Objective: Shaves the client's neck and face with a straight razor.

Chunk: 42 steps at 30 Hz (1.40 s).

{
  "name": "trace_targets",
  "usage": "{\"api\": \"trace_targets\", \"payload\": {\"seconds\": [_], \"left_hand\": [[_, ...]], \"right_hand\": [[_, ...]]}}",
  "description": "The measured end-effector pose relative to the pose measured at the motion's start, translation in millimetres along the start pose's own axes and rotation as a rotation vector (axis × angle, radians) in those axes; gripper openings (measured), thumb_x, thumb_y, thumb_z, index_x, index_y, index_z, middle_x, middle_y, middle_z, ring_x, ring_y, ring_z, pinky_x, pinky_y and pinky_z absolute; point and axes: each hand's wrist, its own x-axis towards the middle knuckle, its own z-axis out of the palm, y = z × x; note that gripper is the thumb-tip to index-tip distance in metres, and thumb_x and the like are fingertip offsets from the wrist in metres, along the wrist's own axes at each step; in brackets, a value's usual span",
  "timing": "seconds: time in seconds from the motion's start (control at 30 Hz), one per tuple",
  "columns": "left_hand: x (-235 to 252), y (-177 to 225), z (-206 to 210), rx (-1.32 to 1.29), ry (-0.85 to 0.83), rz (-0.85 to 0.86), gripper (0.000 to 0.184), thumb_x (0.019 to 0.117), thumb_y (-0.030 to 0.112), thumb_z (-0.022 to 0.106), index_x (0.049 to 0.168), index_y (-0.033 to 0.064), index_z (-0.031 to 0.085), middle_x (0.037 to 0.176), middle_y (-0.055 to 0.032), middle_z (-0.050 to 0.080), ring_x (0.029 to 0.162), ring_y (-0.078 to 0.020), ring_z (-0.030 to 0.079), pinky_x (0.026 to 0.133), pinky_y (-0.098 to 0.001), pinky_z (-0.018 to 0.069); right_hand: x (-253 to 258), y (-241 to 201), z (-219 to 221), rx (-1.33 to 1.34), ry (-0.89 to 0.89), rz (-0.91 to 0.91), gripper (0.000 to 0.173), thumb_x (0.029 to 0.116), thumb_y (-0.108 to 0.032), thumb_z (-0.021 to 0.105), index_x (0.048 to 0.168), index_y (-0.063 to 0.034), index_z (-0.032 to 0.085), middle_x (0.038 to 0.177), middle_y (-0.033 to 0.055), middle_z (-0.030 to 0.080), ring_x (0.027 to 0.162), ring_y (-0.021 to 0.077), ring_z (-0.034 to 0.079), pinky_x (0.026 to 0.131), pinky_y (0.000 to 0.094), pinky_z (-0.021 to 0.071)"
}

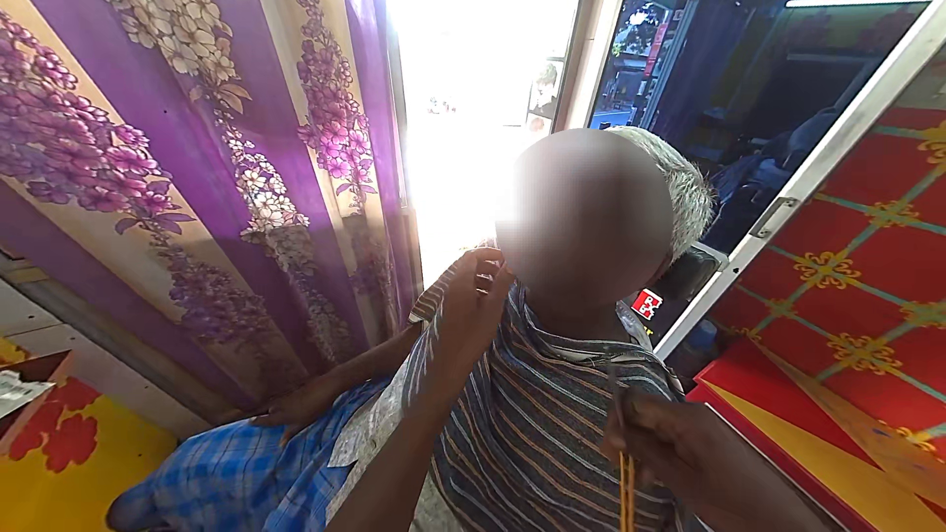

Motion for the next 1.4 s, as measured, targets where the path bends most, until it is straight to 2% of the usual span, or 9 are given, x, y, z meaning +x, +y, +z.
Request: {"api": "trace_targets", "payload": {"seconds": [0.1, 0.17, 0.27, 0.43, 0.63, 0.8, 0.9, 1.13, 1.4], "left_hand": [[-7.0, 4.3, 14.4, -0.004, -0.027, -0.158, 0.054, 0.0997, 0.046, 0.064, 0.14, 0.0139, 0.047, 0.092, -0.0078, 0.069, 0.067, -0.0195, 0.066, 0.059, -0.0384, 0.0565], [-12.4, 7.0, 24.2, -0.05, -0.04, -0.216, 0.066, 0.0967, 0.043, 0.07, 0.148, 0.0161, 0.037, 0.091, -0.0063, 0.069, 0.065, -0.0177, 0.066, 0.058, -0.0359, 0.057], [-16.7, 13.4, 39.1, -0.098, -0.009, -0.197, 0.072, 0.0945, 0.039, 0.074, 0.151, 0.0211, 0.033, 0.091, -0.0058, 0.069, 0.061, -0.0168, 0.063, 0.054, -0.0334, 0.0547], [-13.6, 14.3, 46.3, -0.167, 0.021, -0.193, 0.068, 0.0946, 0.03, 0.075, 0.15, 0.028, 0.035, 0.096, -0.0102, 0.068, 0.062, -0.0207, 0.064, 0.053, -0.035, 0.0556], [-11.8, 12.8, 42.8, -0.168, 0.01, -0.217, 0.062, 0.0952, 0.016, 0.073, 0.146, 0.0272, 0.04, 0.097, -0.0088, 0.069, 0.064, -0.0213, 0.067, 0.056, -0.0349, 0.0582], [-12.0, 14.0, 42.1, -0.16, 0.017, -0.238, 0.061, 0.0944, 0.024, 0.076, 0.144, 0.0275, 0.041, 0.093, -0.0067, 0.068, 0.063, -0.0198, 0.066, 0.054, -0.0328, 0.0562], [-7.1, 11.8, 45.3, -0.155, 0.049, -0.216, 0.06, 0.0914, 0.025, 0.079, 0.14, 0.0213, 0.045, 0.092, -0.0033, 0.069, 0.069, -0.0157, 0.068, 0.058, -0.0305, 0.0568], [1.6, 1.7, 51.9, -0.215, 0.088, -0.222, 0.064, 0.0855, 0.023, 0.084, 0.137, 0.018, 0.048, 0.093, -0.0021, 0.07, 0.075, -0.0147, 0.071, 0.068, -0.0323, 0.0613], [-7.8, 7.5, 47.8, -0.14, 0.054, -0.205, 0.061, 0.0917, 0.027, 0.079, 0.141, 0.0244, 0.044, 0.089, -0.0037, 0.069, 0.063, -0.0179, 0.066, 0.054, -0.032, 0.0564]], "right_hand": [[24.2, -1.5, -16.4, -0.467, 0.199, -0.094, 0.036, 0.1039, -0.049, 0.048, 0.098, -0.0214, 0.07, 0.073, -0.0055, 0.065, 0.06, 0.0119, 0.063, 0.049, 0.0392, 0.0529], [38.7, -7.8, -42.5, -0.745, 0.238, -0.151, 0.033, 0.1035, -0.045, 0.045, 0.092, -0.0231, 0.068, 0.063, -0.0058, 0.058, 0.054, 0.0154, 0.061, 0.043, 0.0417, 0.0495], [61.9, -15.2, -66.6, -0.982, 0.139, -0.125, 0.013, 0.0991, -0.028, 0.06, 0.093, -0.0199, 0.067, 0.059, -0.0009, 0.057, 0.053, 0.0226, 0.062, 0.046, 0.0447, 0.0476], [86.1, -17.0, -56.4, -0.983, 0.101, -0.084, 0.013, 0.0995, -0.03, 0.065, 0.095, -0.0183, 0.069, 0.065, 0.0005, 0.061, 0.06, 0.023, 0.065, 0.052, 0.045, 0.0513], [93.8, -26.7, -51.4, -0.999, 0.047, 0.004, 0.013, 0.0992, -0.031, 0.067, 0.096, -0.0195, 0.072, 0.07, 0.0007, 0.065, 0.066, 0.0229, 0.067, 0.057, 0.0451, 0.0524], [95.8, -31.9, -53.2, -1.052, 0.065, 0.048, 0.013, 0.0989, -0.03, 0.068, 0.095, -0.0177, 0.072, 0.069, 0.0025, 0.064, 0.066, 0.0242, 0.067, 0.056, 0.0448, 0.0513], [95.7, -31.2, -52.0, -1.047, 0.102, 0.055, 0.013, 0.0982, -0.028, 0.069, 0.091, -0.0167, 0.07, 0.066, 0.0027, 0.063, 0.064, 0.0247, 0.066, 0.055, 0.0448, 0.0507], [96.1, -25.1, -50.0, -1.048, 0.129, 0.037, 0.015, 0.0989, -0.029, 0.067, 0.089, -0.0178, 0.068, 0.064, 0.0014, 0.06, 0.061, 0.023, 0.064, 0.053, 0.0431, 0.0497], [93.7, -22.3, -46.1, -1.029, 0.155, 0.036, 0.014, 0.0984, -0.028, 0.068, 0.089, -0.0173, 0.068, 0.062, 0.0017, 0.06, 0.06, 0.024, 0.065, 0.053, 0.0437, 0.0496]]}}
